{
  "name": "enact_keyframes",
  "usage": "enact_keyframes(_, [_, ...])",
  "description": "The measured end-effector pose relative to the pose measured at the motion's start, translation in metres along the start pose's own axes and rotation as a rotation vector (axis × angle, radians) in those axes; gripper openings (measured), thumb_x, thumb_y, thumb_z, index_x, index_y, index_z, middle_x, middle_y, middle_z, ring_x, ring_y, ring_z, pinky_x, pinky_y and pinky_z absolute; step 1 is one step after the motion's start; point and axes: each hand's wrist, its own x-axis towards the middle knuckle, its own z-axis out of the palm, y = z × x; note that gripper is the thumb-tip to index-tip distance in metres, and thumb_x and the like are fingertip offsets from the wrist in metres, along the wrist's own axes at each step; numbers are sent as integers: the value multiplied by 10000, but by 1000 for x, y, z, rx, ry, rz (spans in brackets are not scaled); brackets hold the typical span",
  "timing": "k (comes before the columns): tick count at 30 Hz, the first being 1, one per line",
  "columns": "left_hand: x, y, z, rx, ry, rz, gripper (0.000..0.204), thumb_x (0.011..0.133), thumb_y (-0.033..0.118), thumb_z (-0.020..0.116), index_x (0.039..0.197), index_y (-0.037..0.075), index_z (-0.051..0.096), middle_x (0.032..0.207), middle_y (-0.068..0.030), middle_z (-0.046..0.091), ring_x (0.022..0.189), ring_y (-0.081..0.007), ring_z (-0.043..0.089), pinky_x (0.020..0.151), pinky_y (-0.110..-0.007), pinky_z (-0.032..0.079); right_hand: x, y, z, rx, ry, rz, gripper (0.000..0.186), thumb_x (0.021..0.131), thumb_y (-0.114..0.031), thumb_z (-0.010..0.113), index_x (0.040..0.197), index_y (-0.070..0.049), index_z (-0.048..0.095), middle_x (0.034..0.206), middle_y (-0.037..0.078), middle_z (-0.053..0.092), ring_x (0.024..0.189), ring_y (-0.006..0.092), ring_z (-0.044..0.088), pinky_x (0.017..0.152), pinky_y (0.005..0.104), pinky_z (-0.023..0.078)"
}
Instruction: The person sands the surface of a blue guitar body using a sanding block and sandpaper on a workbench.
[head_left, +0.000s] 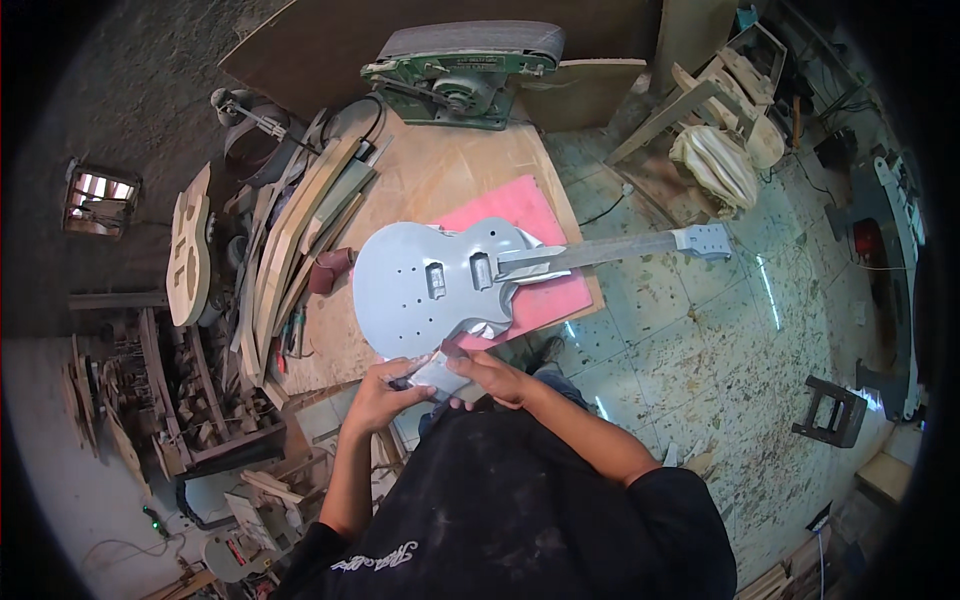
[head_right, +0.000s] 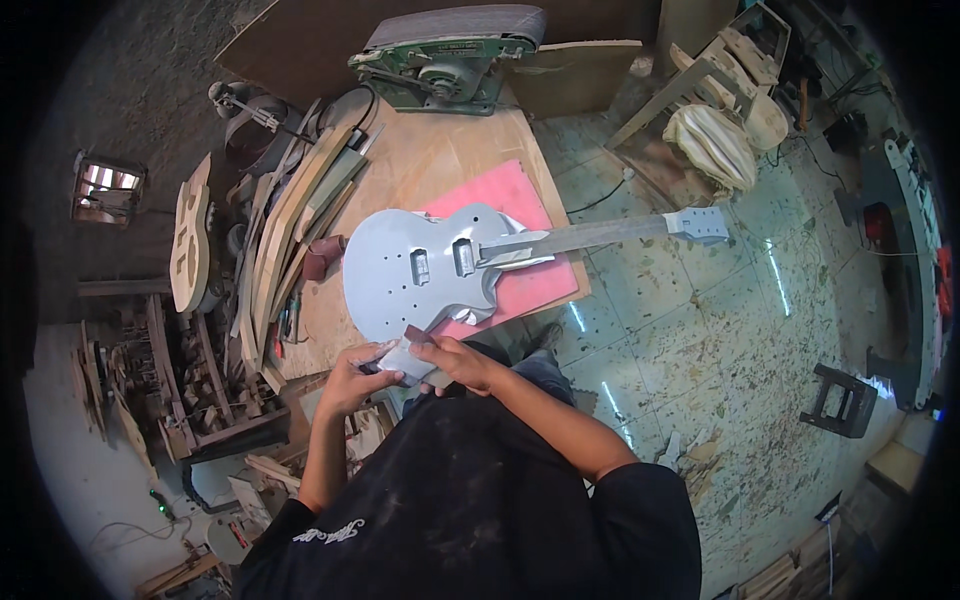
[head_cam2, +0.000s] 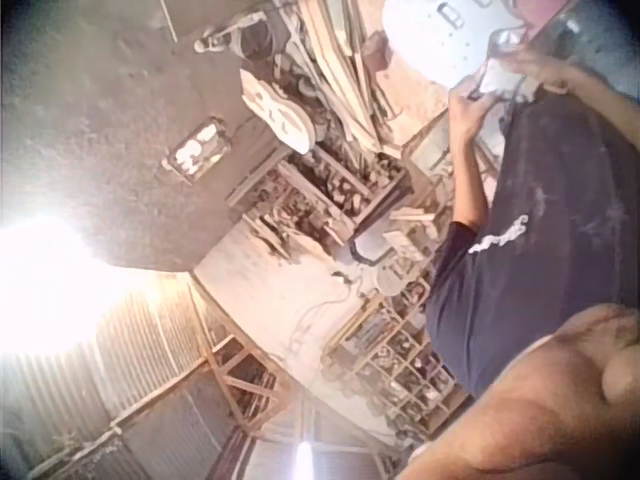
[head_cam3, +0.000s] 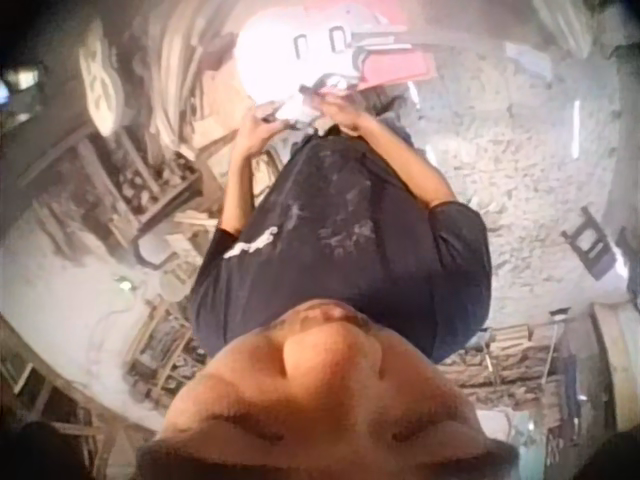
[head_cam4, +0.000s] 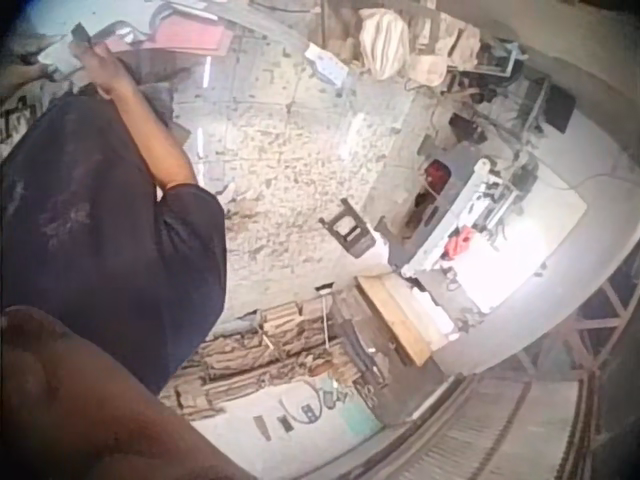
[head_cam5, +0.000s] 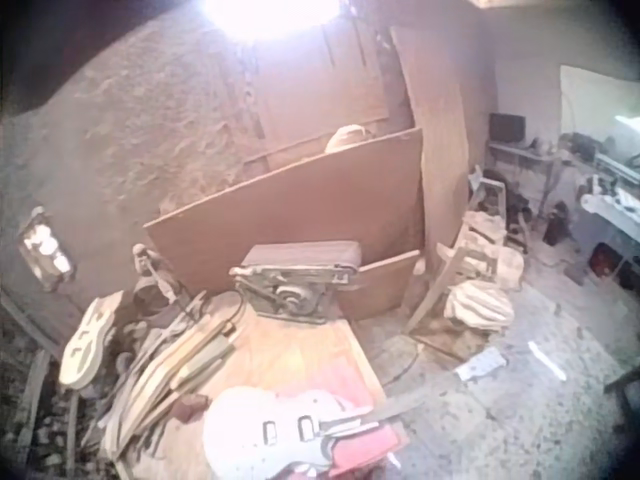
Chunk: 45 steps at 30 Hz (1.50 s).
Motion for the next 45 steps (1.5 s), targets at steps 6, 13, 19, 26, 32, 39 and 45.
enact_keyframes(6, [-6,0,-9,45,-53,-38,409,847,-13,834,1244,-52,743,1114,-64,714,1003,-135,671,890,-279,534,7,4,-4,-85,-88,126,593,1063,-510,563,1401,-22,551,1093,90,691,772,137,697,563,267,548])
enact_keyframes(13, [-3,-16,4,76,130,265,547,756,35,896,1282,15,748,1035,-57,686,1007,-161,662,879,-305,526,-1,-8,-2,-61,-52,171,538,1103,-455,487,1348,13,590,1071,126,705,853,194,732,599,311,592])
enact_keyframes(19, [1,-23,1,245,89,449,460,765,33,887,1214,40,788,1015,-78,678,1004,-203,662,873,-326,522,-3,10,-16,165,-55,195,584,1093,-518,462,1363,-17,593,1149,129,720,861,221,752,609,327,611])
enact_keyframes(26, [1,-14,-12,387,-3,428,460,794,24,848,1245,92,790,1070,-113,666,1042,-239,659,903,-343,526,10,22,2,438,-2,156,528,1106,-492,420,1360,-65,600,1150,150,721,916,311,760,670,386,621])
enact_keyframes(32, [13,-21,-55,577,-77,528,538,752,-15,794,1278,93,767,1445,-168,639,1183,-347,620,1019,-410,515,49,35,23,384,65,143,532,1093,-538,429,1346,-98,586,1134,111,719,818,259,750,616,347,602])
enact_keyframes(39, [24,-44,-136,419,-269,528,527,775,-2,743,1297,68,757,1517,-158,614,1272,-333,622,1092,-432,481,107,51,64,532,89,118,510,1095,-543,411,1381,-152,570,1113,105,710,866,287,739,636,391,591])
enact_keyframes(45, [38,-73,-186,138,-320,478,547,821,15,742,1365,29,700,1475,-188,642,1346,-327,612,1163,-437,435,145,78,96,631,111,-29,453,1116,-458,445,1395,-122,566,1220,113,688,989,283,730,773,427,605])
